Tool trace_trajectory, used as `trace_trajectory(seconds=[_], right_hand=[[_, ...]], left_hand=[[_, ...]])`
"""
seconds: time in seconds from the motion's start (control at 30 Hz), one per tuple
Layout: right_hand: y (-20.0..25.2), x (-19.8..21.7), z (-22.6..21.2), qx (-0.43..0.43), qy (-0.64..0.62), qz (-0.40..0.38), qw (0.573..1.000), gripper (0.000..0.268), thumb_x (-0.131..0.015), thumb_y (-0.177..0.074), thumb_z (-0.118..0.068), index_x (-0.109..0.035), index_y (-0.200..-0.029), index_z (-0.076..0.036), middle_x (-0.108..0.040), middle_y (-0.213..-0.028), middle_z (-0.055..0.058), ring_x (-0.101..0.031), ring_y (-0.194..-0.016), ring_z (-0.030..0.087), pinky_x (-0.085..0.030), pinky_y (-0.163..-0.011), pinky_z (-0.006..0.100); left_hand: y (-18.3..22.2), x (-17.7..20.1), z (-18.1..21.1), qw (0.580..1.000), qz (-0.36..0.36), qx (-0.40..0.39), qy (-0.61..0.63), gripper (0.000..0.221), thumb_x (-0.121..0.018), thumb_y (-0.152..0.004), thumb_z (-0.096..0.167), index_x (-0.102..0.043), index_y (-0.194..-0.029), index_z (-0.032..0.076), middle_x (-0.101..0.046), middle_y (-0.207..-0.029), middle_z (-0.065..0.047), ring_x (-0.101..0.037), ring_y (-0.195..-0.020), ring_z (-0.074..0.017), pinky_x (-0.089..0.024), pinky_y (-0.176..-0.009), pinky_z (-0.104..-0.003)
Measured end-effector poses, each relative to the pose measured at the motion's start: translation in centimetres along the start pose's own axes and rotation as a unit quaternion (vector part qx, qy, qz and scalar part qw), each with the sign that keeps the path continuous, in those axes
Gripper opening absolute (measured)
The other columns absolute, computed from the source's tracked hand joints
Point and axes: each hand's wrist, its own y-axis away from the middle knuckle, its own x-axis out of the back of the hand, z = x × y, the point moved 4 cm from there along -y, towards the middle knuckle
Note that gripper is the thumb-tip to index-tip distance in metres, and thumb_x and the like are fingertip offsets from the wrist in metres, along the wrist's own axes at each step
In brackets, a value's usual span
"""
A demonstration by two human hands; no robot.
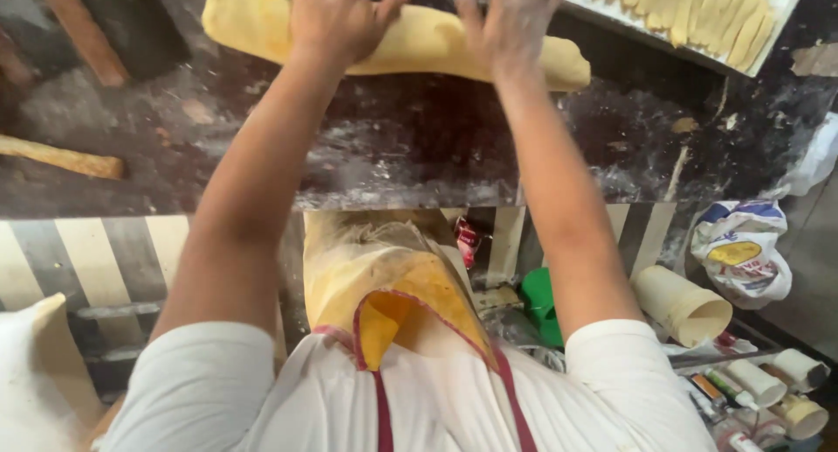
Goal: The recorder prepares dough by kneading and shaping it into loaves on a floured surface.
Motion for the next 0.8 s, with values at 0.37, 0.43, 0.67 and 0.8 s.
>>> trace_trajectory(seconds=[0.37,0.43,0.67,0.8], right_hand=[[23.6,-13.2,7.7,0.34,-0.102,0.191,0.915,0.061,-0.06,-0.104,-0.048,-0.052,-0.155,-0.015,-0.037,-0.167,0.013,-0.033,-0.155,0.036,-0.011,-0.125,0.071],[23.1,-14.9,8.0,0.336,-0.089,0.213,0.913,0.061,-0.06,-0.104,-0.049,-0.052,-0.154,-0.016,-0.035,-0.166,0.013,-0.033,-0.154,0.036,-0.01,-0.123,0.073],[9.9,-9.2,5.9,0.237,-0.066,0.272,0.931,0.086,-0.018,-0.098,-0.077,-0.02,-0.164,-0.023,-0.021,-0.172,0.008,-0.02,-0.159,0.036,0.0,-0.124,0.074],[0.3,-2.0,5.8,0.097,0.078,0.104,0.987,0.107,-0.023,-0.086,-0.092,-0.02,-0.164,-0.019,-0.013,-0.17,0.013,-0.014,-0.157,0.036,-0.003,-0.117,0.07]], left_hand=[[25.2,-11.8,2.8,0.978,0.093,-0.099,-0.159,0.063,-0.052,-0.102,0.06,-0.045,-0.158,0.032,-0.024,-0.173,-0.01,-0.01,-0.156,-0.0492,-0.007,-0.122,-0.073],[25.5,-14.4,3.7,0.961,0.115,-0.127,-0.215,0.063,-0.052,-0.105,0.061,-0.043,-0.161,0.034,-0.023,-0.175,-0.011,-0.01,-0.16,-0.046,-0.007,-0.124,-0.071],[12.1,-4.1,9.1,0.989,0.064,-0.021,-0.13,0.084,-0.043,-0.1,0.078,-0.02,-0.164,0.029,-0.011,-0.17,-0.024,-0.009,-0.153,-0.0549,-0.008,-0.117,-0.081],[1.4,0.1,6.7,0.987,0.097,0.037,-0.121,0.089,-0.041,-0.098,0.079,-0.022,-0.165,0.024,-0.012,-0.171,-0.016,-0.011,-0.155,-0.0443,-0.01,-0.117,-0.078]])
